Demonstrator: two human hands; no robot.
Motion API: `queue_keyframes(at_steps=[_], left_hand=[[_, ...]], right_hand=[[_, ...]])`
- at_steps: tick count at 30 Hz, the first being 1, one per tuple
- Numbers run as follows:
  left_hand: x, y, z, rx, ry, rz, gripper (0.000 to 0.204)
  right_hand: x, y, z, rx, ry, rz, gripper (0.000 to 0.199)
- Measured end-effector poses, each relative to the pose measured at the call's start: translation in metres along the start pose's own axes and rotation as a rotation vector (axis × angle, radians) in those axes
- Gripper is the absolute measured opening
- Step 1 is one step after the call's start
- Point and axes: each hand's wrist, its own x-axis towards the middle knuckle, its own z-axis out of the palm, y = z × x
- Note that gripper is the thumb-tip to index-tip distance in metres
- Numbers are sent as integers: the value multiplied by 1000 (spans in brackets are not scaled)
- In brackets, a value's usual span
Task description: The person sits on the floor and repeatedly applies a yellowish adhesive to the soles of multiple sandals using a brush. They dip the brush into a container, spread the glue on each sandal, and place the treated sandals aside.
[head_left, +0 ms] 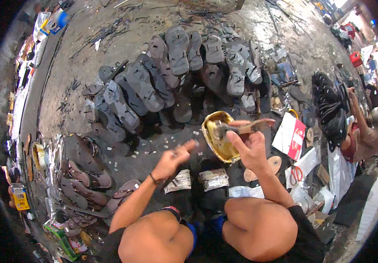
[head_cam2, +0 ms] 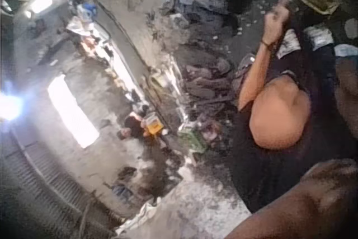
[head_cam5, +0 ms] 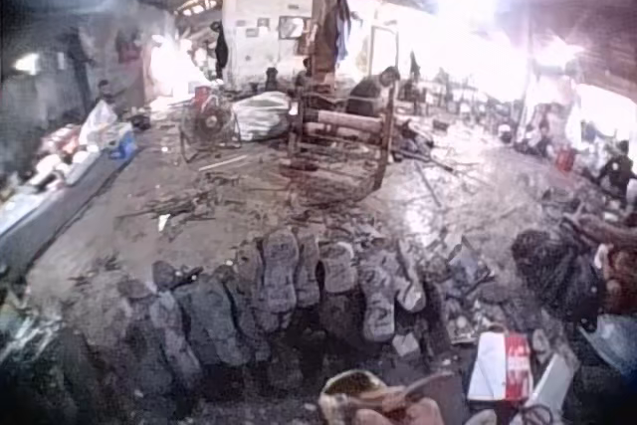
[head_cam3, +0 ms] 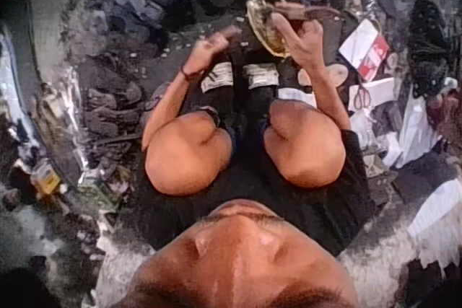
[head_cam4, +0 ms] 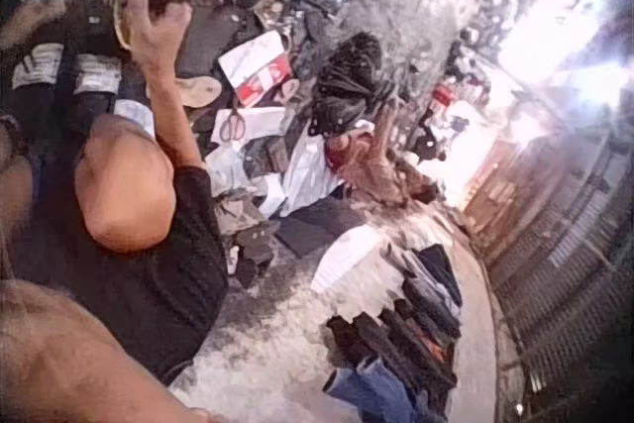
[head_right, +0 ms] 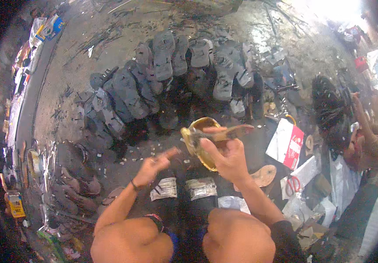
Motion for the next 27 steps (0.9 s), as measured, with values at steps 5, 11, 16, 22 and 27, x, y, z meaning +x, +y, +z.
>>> queue_keyframes(at_steps=[5, 11, 16, 22, 27], left_hand=[[11, 88, 15, -821, 578, -117, 46], [-2, 70, 3, -808, 626, -54, 49], [10, 80, 15, -671, 752, 29, 46], [17, 73, 29, -525, 586, 214, 57], [-14, 30, -43, -174, 512, 67, 69]], right_hand=[[44, 4, 64, -470, -59, -623, 21], [26, 17, 84, -313, -220, -463, 18], [49, 9, 68, -387, 57, -494, 19], [54, -5, 79, -65, 177, -435, 18], [28, 24, 90, 323, -349, 140, 32]])
